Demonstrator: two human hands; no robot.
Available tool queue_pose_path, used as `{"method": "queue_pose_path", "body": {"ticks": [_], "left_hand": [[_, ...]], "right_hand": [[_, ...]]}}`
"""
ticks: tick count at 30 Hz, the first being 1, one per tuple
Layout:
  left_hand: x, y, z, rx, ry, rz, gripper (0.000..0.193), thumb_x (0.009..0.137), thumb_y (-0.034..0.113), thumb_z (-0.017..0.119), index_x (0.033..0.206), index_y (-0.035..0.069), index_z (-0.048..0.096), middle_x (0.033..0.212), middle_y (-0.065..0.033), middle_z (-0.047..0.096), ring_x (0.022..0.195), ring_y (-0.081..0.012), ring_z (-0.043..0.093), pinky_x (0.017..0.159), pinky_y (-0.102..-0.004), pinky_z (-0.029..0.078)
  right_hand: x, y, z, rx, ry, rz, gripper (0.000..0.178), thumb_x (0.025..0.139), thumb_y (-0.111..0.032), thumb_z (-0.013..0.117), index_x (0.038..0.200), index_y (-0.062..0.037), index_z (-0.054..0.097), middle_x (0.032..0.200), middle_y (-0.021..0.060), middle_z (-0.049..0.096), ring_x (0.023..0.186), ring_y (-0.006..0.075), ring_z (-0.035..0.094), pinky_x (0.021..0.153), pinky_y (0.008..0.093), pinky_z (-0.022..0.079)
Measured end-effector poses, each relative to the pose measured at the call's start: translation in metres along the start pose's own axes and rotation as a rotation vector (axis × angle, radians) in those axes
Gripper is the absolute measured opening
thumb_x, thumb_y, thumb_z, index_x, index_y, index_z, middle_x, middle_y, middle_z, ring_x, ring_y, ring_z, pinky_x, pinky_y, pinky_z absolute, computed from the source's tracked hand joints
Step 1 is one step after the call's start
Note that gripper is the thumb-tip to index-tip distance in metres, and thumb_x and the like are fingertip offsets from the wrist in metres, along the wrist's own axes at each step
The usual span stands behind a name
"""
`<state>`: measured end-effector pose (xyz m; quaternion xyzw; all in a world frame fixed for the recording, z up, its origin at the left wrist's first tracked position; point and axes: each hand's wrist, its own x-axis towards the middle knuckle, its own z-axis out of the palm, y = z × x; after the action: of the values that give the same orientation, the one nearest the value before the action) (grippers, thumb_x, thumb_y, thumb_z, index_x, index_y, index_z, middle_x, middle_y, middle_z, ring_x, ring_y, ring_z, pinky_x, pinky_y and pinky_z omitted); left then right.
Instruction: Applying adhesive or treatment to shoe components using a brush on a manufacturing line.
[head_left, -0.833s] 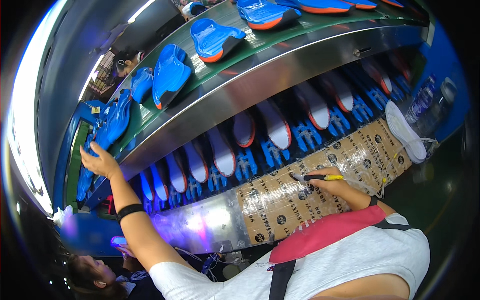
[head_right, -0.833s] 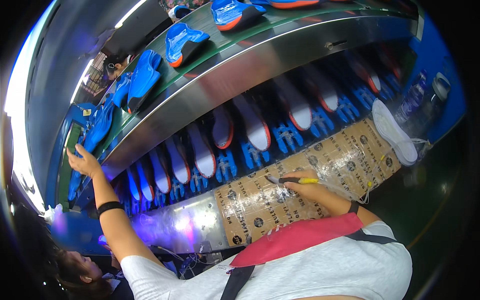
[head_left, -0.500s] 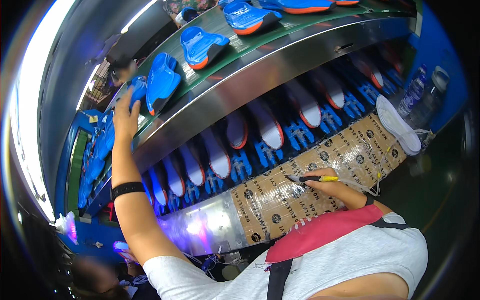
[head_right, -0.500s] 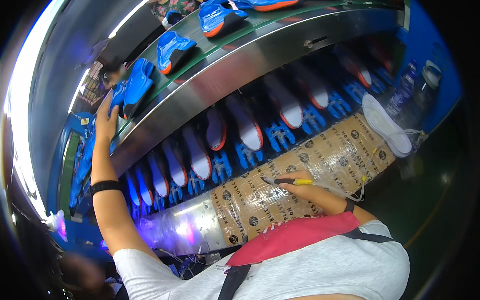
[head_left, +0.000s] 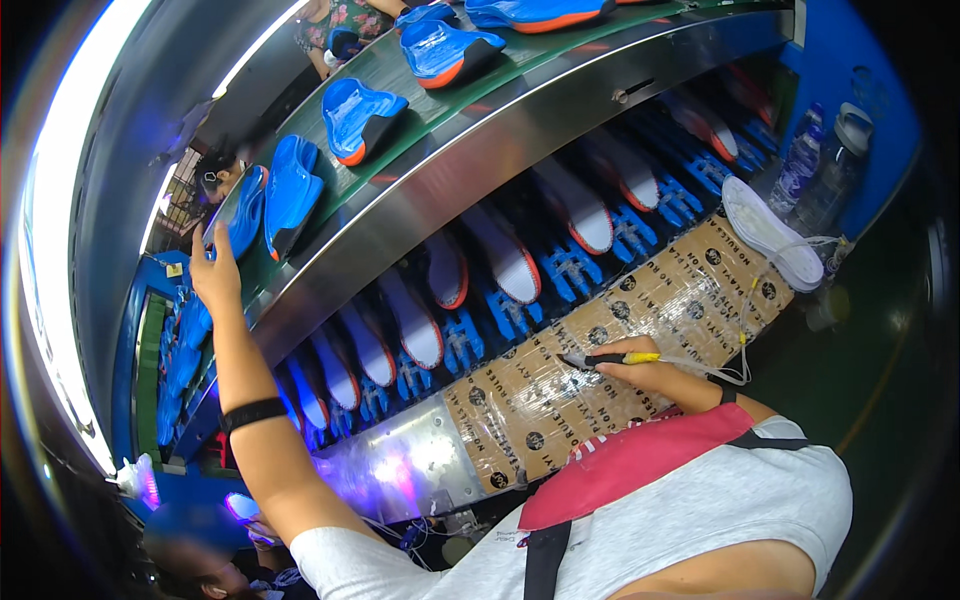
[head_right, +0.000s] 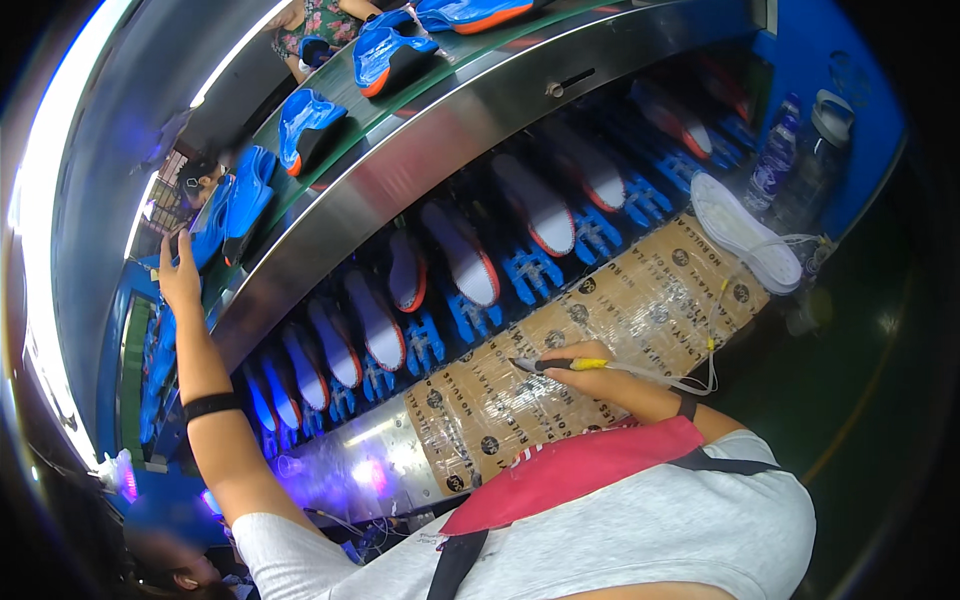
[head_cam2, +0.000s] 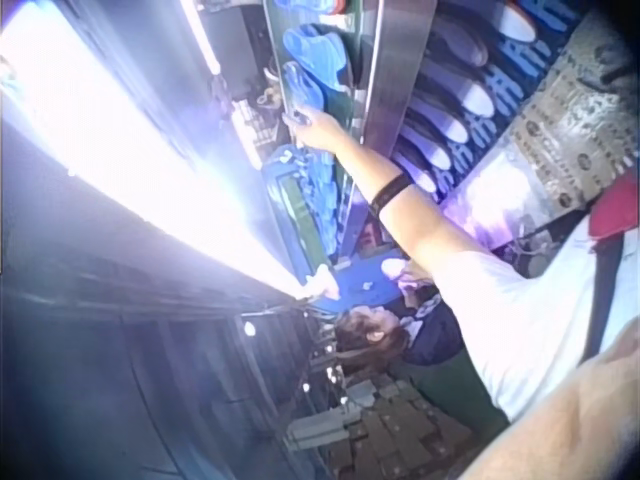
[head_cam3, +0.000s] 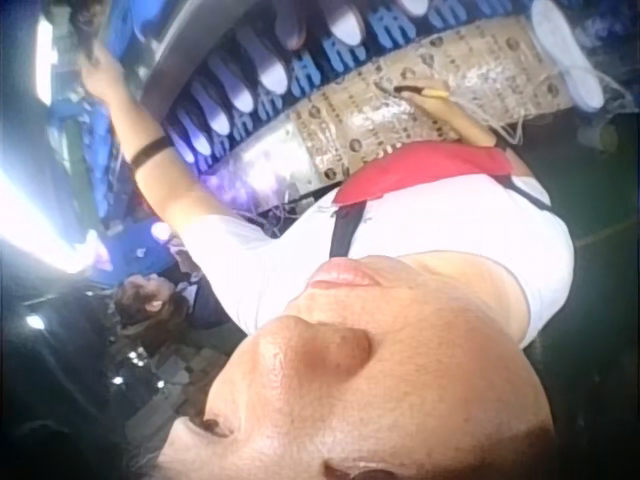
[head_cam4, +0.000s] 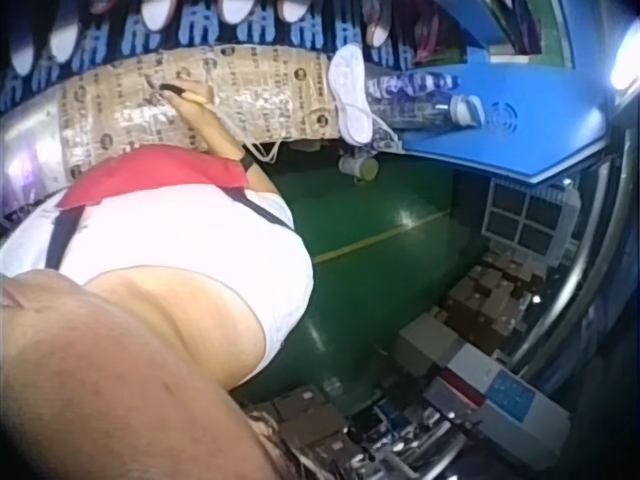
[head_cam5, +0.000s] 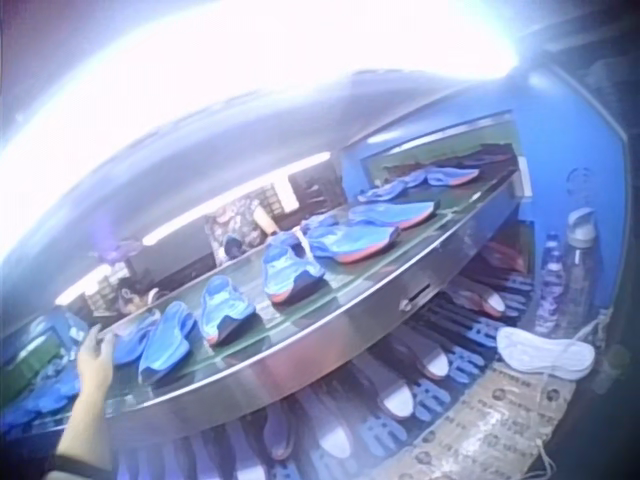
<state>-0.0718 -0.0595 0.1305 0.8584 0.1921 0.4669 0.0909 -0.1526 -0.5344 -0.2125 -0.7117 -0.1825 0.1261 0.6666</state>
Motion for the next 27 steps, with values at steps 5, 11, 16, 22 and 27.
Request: {"method": "queue_pose_path", "body": {"ticks": [5,11,16,22,27], "left_hand": [[-0.019,0.089,-0.041,-0.236,-0.658,-0.302,0.092,0.071,0.066,0.059,0.144,0.019,0.027,0.143,-0.0189,0.033,0.121,-0.0399,0.042,0.092,-0.0522,0.039],[-0.023,0.139,-0.016,-0.012,-0.912,-0.237,0.109,0.063,0.062,0.069,0.147,0.02,0.015,0.143,-0.0218,0.03,0.121,-0.044,0.039,0.084,-0.0584,0.043],[-0.007,0.133,0.013,0.065,-0.863,-0.282,0.109,0.06,0.055,0.072,0.146,0.018,0.017,0.141,-0.0208,0.032,0.119,-0.0434,0.043,0.078,-0.0597,0.046],[0.007,0.135,0.034,0.213,-0.793,-0.193,0.096,0.061,0.055,0.071,0.142,0.021,0.033,0.141,-0.0186,0.035,0.12,-0.0429,0.042,0.085,-0.0503,0.047],[0.042,0.065,0.043,-0.132,-0.641,-0.313,0.085,0.075,0.057,0.06,0.14,0.011,0.033,0.137,-0.0205,0.04,0.116,-0.0415,0.046,0.086,-0.052,0.044]], "right_hand": [[-0.001,-0.009,-0.002,-0.008,-0.025,0.115,0.026,0.076,-0.009,0.07,0.101,-0.0033,0.069,0.079,0.0057,0.067,0.066,0.0082,0.059,0.059,0.0214,0.046],[-0.005,-0.009,0.0,0.002,-0.015,0.172,0.025,0.077,-0.009,0.07,0.101,-0.0014,0.068,0.076,0.0039,0.066,0.064,0.0064,0.057,0.055,0.02,0.044],[-0.01,-0.005,-0.008,0.046,-0.04,0.209,0.024,0.077,-0.009,0.069,0.1,-0.0005,0.068,0.077,0.0044,0.066,0.065,0.0064,0.057,0.056,0.02,0.044],[-0.012,-0.002,-0.014,0.028,-0.015,0.105,0.025,0.078,-0.013,0.069,0.101,-0.0028,0.068,0.085,0.0074,0.068,0.072,0.01,0.06,0.064,0.0228,0.047],[-0.019,-0.002,-0.025,0.018,-0.01,0.235,0.027,0.077,-0.015,0.07,0.102,-0.0048,0.068,0.09,0.0089,0.069,0.079,0.0122,0.062,0.071,0.0238,0.048]]}}
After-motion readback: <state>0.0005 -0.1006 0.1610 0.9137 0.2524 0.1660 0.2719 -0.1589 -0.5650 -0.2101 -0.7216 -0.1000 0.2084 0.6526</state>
